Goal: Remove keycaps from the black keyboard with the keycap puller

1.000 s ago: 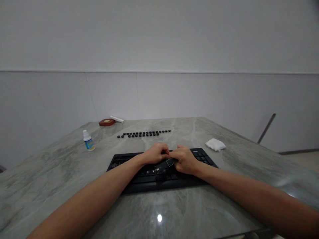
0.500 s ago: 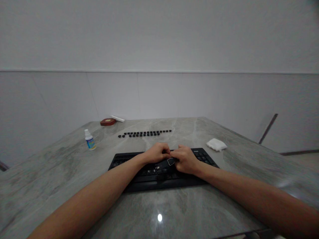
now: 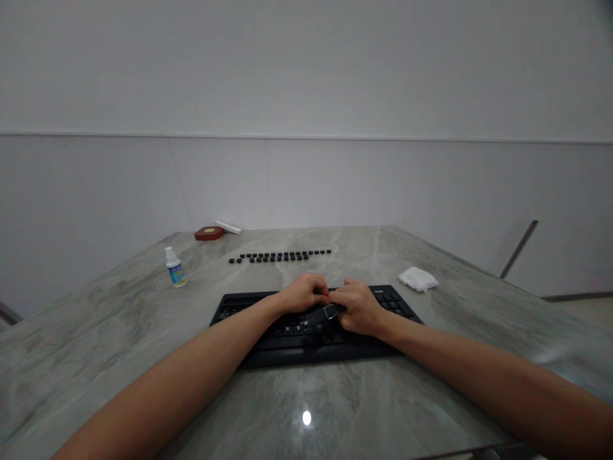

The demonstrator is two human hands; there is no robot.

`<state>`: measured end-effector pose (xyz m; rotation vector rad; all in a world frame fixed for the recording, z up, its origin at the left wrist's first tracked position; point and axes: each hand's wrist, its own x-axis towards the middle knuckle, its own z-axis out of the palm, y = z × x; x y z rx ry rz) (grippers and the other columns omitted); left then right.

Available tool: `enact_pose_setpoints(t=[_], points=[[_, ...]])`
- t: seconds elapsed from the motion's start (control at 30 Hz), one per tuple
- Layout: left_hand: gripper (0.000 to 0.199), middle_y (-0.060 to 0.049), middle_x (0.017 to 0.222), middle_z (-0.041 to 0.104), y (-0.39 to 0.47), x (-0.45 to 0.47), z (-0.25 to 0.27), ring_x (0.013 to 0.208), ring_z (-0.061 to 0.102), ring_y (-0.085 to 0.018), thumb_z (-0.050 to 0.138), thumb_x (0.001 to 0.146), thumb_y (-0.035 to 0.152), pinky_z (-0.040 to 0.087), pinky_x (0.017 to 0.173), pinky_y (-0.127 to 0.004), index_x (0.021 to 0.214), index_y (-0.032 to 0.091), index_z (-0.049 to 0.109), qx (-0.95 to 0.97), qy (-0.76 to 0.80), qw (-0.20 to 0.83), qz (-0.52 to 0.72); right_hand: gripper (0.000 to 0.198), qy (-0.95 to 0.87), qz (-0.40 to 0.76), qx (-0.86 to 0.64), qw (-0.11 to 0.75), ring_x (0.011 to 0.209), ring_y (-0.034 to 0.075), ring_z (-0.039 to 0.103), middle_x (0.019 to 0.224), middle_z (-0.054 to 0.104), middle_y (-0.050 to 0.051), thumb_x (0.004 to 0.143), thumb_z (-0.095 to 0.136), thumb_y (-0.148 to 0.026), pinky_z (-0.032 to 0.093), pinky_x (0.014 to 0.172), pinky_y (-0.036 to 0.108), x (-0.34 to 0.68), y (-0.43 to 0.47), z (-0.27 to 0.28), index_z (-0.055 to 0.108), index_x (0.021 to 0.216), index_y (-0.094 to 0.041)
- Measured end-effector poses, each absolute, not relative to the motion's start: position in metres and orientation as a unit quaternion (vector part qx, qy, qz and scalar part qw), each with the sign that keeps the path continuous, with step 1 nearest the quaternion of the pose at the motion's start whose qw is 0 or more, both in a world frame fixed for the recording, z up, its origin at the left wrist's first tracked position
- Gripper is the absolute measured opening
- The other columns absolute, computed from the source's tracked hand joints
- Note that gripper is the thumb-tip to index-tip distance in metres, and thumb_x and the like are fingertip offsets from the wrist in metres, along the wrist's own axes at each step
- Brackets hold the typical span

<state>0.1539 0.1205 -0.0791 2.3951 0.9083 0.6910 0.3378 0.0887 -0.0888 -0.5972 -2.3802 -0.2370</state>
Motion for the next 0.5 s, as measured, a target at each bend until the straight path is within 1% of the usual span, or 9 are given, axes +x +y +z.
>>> enact_pose_setpoints(t=[0.23,0.33,0.4,0.5], points=[[0.011,0.002,0.068,0.057,0.1194,0.1543,-0.0777,0.070,0.052,-0.012,0.067,0.073,0.007,0.038,0.066,-0.021,0.067,0.013,0.063,0.879,0.326,0.239,0.252,0.018,-0.913,-0.106,-0.210,0.334,0.045,0.011,0.044,0.050,0.058,-0.001,0.055,0.046,-0.006,0.023,0.058,0.030,0.3376,0.0874,-0.0878,0.059,0.062,-0.017],[0.010,0.002,0.069,0.057,0.1191,0.1542,-0.0777,0.069,0.052,-0.012,0.067,0.073,0.007,0.039,0.066,-0.021,0.067,0.013,0.062,0.880,0.326,0.240,0.250,0.016,-0.917,-0.088,-0.214,0.324,0.046,0.011,0.044,0.050,0.058,0.000,0.056,0.047,-0.007,0.024,0.059,0.029,0.3379,0.0871,-0.0881,0.059,0.061,-0.017],[0.009,0.002,0.069,0.057,0.1183,0.1538,-0.0776,0.069,0.052,-0.012,0.066,0.074,0.008,0.039,0.066,-0.022,0.067,0.013,0.062,0.879,0.329,0.240,0.249,0.014,-0.908,-0.041,-0.257,0.327,0.047,0.011,0.044,0.050,0.057,0.000,0.058,0.048,-0.008,0.025,0.058,0.029,0.3384,0.0890,-0.0877,0.059,0.059,-0.017],[0.005,0.002,0.070,0.059,0.1170,0.1533,-0.0775,0.069,0.052,-0.012,0.065,0.075,0.010,0.039,0.066,-0.022,0.073,0.013,0.063,0.876,0.334,0.243,0.249,0.012,-0.859,0.104,-0.359,0.350,0.052,0.013,0.049,0.053,0.059,0.000,0.063,0.049,-0.011,0.029,0.056,0.026,0.3398,0.0966,-0.0854,0.060,0.059,-0.016]])
